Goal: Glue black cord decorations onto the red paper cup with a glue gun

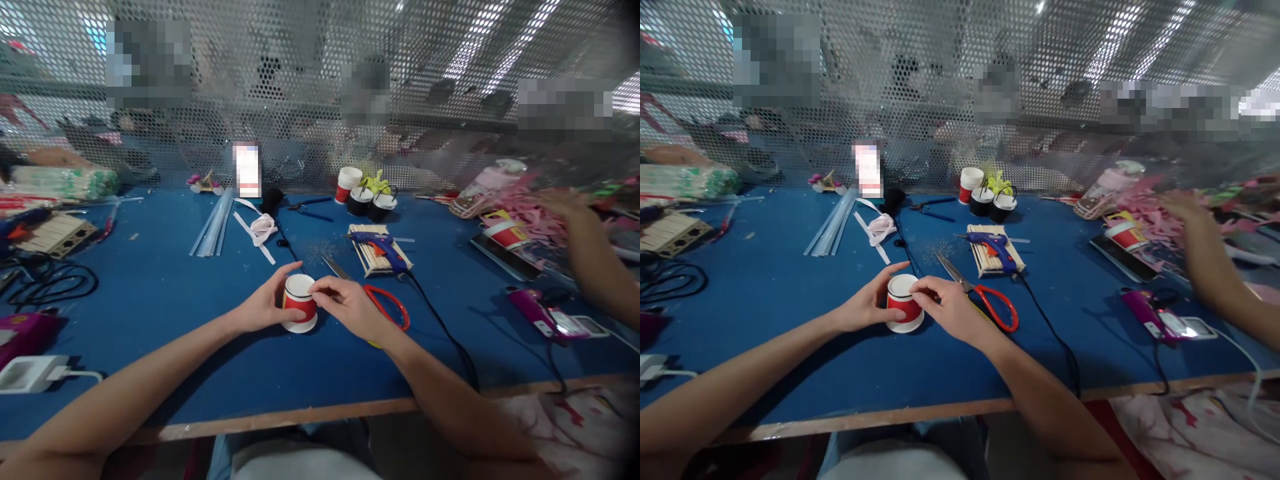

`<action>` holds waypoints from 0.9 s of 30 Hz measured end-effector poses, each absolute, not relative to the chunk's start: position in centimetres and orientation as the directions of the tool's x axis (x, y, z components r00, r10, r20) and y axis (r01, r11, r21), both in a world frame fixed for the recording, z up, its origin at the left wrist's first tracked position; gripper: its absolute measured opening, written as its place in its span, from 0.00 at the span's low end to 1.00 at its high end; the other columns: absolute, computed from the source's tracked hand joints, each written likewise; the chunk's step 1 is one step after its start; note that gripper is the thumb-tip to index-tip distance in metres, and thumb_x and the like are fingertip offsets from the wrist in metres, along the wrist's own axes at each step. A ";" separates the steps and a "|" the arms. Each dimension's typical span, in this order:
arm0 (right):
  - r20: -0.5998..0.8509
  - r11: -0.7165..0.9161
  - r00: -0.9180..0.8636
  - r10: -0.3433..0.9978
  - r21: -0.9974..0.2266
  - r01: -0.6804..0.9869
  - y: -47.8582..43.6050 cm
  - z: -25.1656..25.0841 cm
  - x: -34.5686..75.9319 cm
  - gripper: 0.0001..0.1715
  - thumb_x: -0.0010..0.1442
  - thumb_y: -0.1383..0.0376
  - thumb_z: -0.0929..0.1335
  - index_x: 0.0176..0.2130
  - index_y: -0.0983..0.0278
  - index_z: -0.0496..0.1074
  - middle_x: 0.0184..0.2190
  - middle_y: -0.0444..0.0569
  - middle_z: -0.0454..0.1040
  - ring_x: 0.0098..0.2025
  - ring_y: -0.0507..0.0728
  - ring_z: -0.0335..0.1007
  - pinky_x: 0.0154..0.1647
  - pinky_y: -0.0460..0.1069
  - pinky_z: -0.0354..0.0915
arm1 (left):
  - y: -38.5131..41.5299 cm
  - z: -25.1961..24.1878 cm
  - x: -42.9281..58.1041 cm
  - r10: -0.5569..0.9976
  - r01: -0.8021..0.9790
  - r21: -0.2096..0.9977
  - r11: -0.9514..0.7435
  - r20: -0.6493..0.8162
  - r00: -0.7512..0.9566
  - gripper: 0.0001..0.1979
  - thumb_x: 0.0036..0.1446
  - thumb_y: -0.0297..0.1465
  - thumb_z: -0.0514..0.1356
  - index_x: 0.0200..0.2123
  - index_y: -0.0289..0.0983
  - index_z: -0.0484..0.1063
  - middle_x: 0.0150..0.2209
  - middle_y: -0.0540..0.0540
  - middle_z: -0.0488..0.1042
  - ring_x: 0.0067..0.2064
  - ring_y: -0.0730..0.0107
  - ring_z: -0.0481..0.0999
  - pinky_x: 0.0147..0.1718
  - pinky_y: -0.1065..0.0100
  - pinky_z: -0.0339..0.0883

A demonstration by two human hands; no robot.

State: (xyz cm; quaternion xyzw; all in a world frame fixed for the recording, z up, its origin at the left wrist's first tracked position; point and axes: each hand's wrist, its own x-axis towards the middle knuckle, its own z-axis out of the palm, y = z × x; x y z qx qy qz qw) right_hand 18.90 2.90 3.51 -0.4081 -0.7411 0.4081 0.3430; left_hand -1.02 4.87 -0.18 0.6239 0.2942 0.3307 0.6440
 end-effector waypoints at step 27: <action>0.267 0.528 -0.548 0.793 -0.749 0.399 2.5 4.3 18.8 0.08 0.62 0.67 0.62 0.37 0.62 0.70 0.31 0.46 0.71 0.35 0.51 0.67 0.38 0.47 0.63 | 23.5 0.9 -2.0 0.738 0.704 0.220 -0.675 0.190 0.648 0.07 0.45 0.20 0.57 0.24 0.34 0.74 0.29 0.38 0.75 0.40 0.60 0.72 0.43 0.63 0.62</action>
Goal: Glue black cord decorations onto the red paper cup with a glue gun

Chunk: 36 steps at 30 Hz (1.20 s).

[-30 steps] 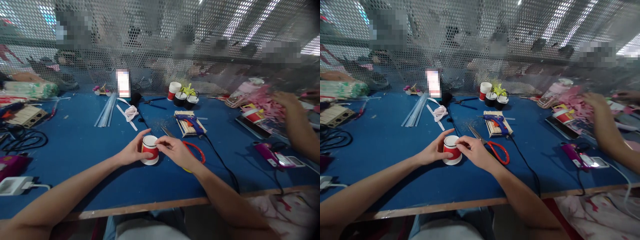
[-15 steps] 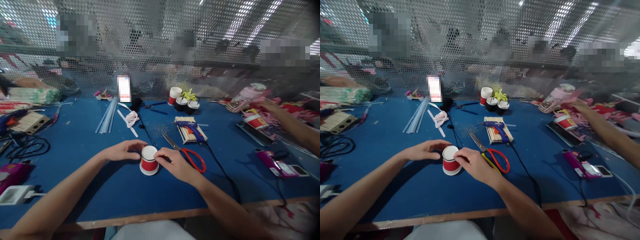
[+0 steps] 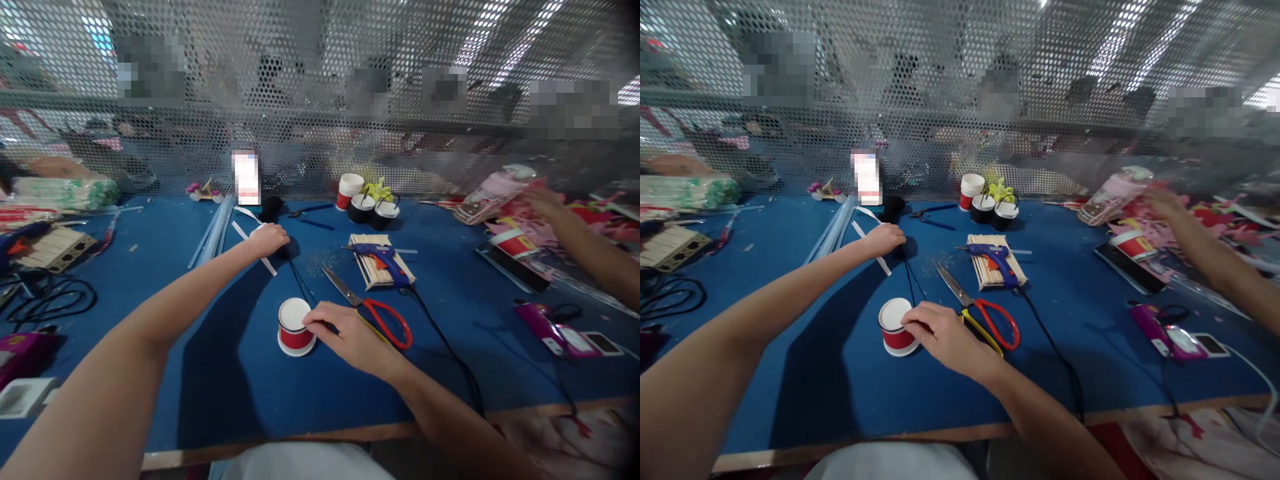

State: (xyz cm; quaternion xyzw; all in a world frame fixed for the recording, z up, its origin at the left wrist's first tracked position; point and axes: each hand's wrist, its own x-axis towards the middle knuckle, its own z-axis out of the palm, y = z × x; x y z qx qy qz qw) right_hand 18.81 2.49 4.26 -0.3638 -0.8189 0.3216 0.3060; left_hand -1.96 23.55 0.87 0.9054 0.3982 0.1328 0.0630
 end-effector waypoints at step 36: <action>0.212 0.368 -0.311 0.927 -0.685 0.629 7.1 7.2 18.3 0.13 0.58 0.59 0.64 0.41 0.64 0.69 0.37 0.51 0.71 0.28 0.50 0.66 0.27 0.47 0.64 | 22.2 4.8 -2.1 0.955 0.203 0.943 -0.264 0.226 0.191 0.07 0.49 0.21 0.53 0.32 0.34 0.66 0.27 0.49 0.73 0.21 0.76 0.73 0.19 0.76 0.61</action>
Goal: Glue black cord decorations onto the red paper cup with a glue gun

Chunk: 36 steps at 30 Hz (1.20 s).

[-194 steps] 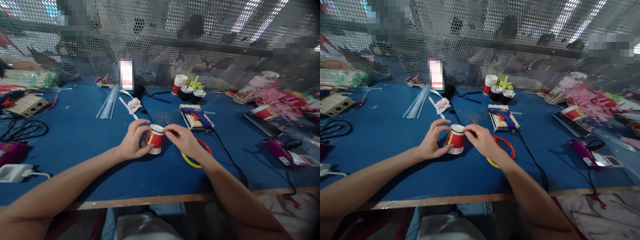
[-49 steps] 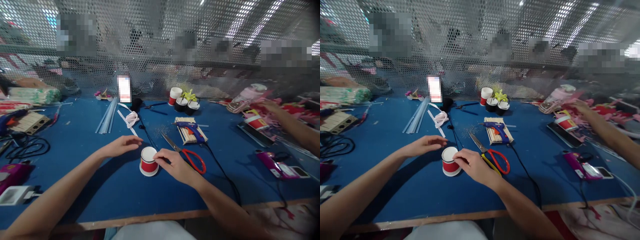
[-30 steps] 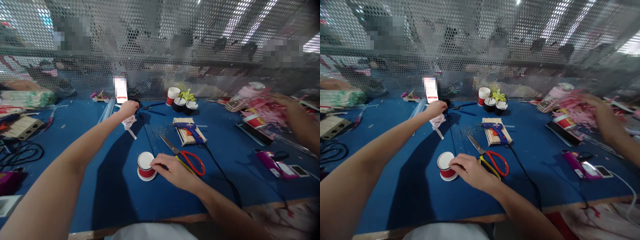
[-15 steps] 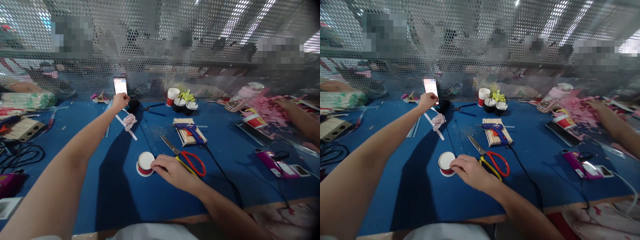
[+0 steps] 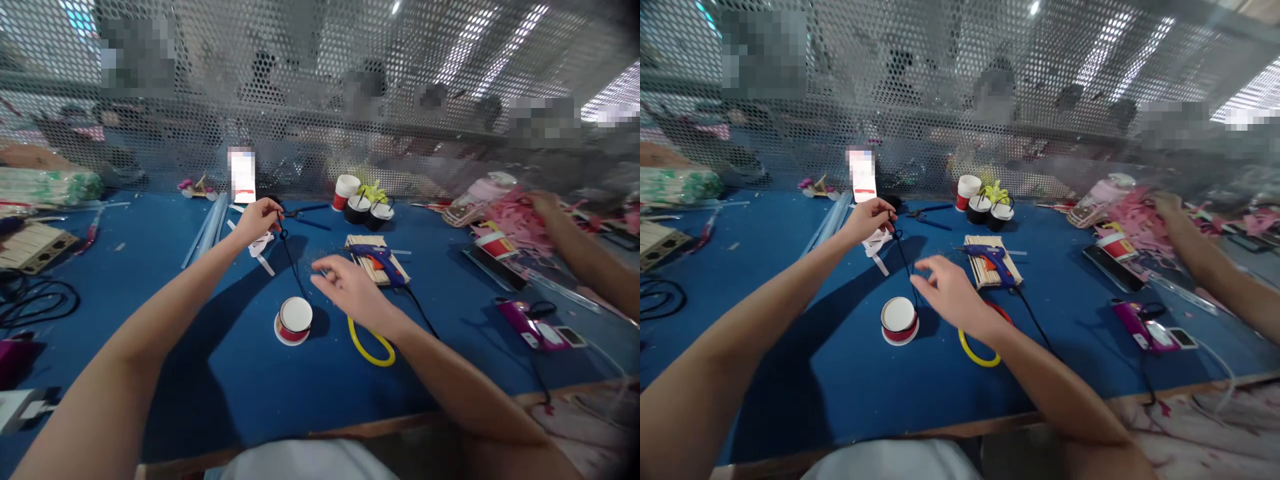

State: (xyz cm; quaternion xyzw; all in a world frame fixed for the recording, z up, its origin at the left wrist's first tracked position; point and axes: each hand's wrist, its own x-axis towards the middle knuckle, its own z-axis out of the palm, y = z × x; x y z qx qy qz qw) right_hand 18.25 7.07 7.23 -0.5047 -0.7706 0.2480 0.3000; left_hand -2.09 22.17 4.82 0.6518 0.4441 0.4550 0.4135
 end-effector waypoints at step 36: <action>0.047 0.139 -0.257 0.965 -0.925 0.353 12.1 5.4 16.8 0.18 0.57 0.63 0.59 0.45 0.67 0.69 0.14 0.36 0.61 0.13 0.46 0.53 0.14 0.42 0.51 | 15.9 5.3 -1.7 0.793 0.424 0.732 -0.533 0.257 0.553 0.20 0.47 0.32 0.61 0.46 0.35 0.68 0.34 0.47 0.75 0.24 0.78 0.67 0.24 0.73 0.60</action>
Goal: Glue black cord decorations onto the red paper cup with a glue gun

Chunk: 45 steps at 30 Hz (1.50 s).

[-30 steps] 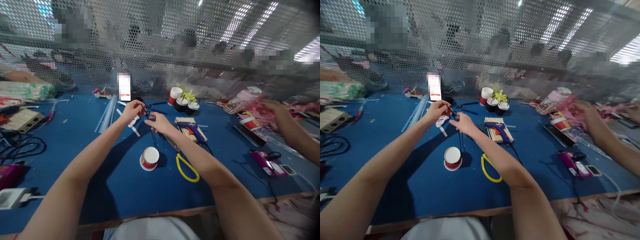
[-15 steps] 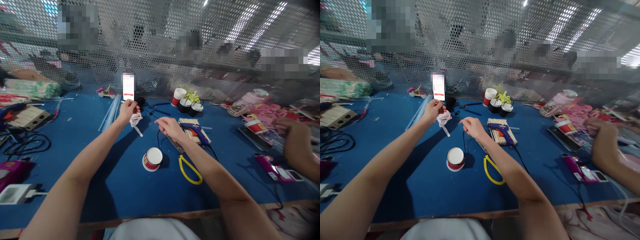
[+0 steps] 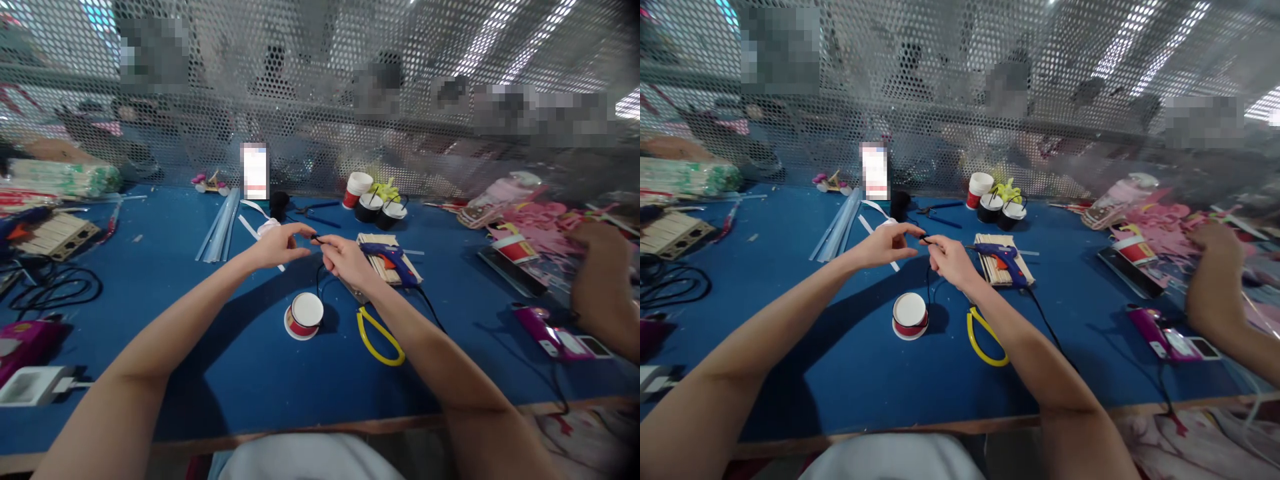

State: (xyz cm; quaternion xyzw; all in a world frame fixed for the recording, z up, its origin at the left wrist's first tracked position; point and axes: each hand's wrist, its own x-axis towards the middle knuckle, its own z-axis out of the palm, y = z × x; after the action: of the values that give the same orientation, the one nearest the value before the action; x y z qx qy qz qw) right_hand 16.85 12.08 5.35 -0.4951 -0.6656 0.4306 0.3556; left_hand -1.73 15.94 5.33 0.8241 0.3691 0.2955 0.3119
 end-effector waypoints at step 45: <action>0.222 0.251 -0.133 0.966 -0.925 0.284 10.5 4.0 17.0 0.07 0.54 0.65 0.64 0.35 0.64 0.67 0.27 0.45 0.72 0.27 0.50 0.71 0.30 0.48 0.70 | 13.9 2.9 0.1 0.923 0.137 0.953 -0.271 0.217 0.316 0.05 0.44 0.29 0.62 0.27 0.33 0.71 0.25 0.50 0.72 0.27 0.77 0.68 0.27 0.73 0.62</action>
State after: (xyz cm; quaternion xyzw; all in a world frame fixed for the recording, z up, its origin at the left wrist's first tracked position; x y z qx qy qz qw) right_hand 17.00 10.51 4.03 -0.4806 -0.6504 0.3786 0.4501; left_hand 0.12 13.87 2.88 0.6707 0.3952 0.4309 0.4564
